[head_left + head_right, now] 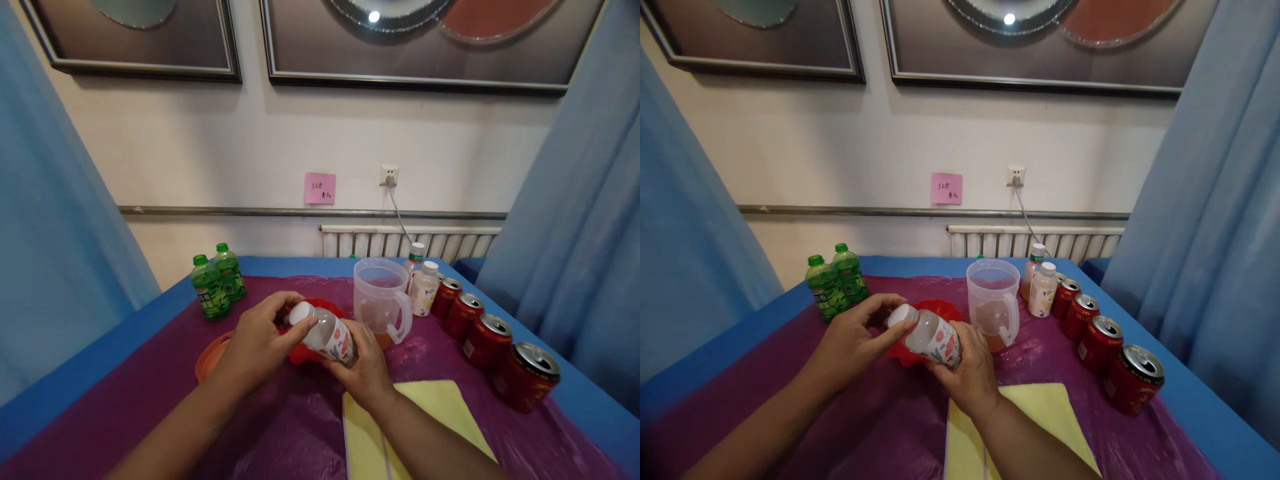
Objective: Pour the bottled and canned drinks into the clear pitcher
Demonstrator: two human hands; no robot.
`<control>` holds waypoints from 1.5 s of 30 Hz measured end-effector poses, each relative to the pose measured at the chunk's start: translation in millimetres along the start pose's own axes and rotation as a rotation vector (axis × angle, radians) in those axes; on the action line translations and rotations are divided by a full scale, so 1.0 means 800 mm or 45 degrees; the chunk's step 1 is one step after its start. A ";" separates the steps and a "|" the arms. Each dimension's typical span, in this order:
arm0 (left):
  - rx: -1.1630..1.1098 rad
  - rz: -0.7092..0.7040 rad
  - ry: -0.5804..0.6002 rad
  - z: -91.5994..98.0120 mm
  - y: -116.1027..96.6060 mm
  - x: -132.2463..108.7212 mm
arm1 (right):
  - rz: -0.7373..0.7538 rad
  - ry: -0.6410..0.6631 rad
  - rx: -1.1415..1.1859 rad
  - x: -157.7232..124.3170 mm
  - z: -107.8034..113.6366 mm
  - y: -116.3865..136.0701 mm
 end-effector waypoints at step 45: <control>-0.687 0.290 0.362 -0.050 0.030 -0.100 | -0.282 0.543 0.757 -0.034 -0.032 0.029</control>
Point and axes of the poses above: each hand's wrist, its own x-axis towards the middle knuckle, its own z-axis out of the back of the hand, y = z × x, the point moved 9 cm from there along x, towards the middle knuckle, and after that the axes turned 15 degrees about -y, right-handed, at the moved point
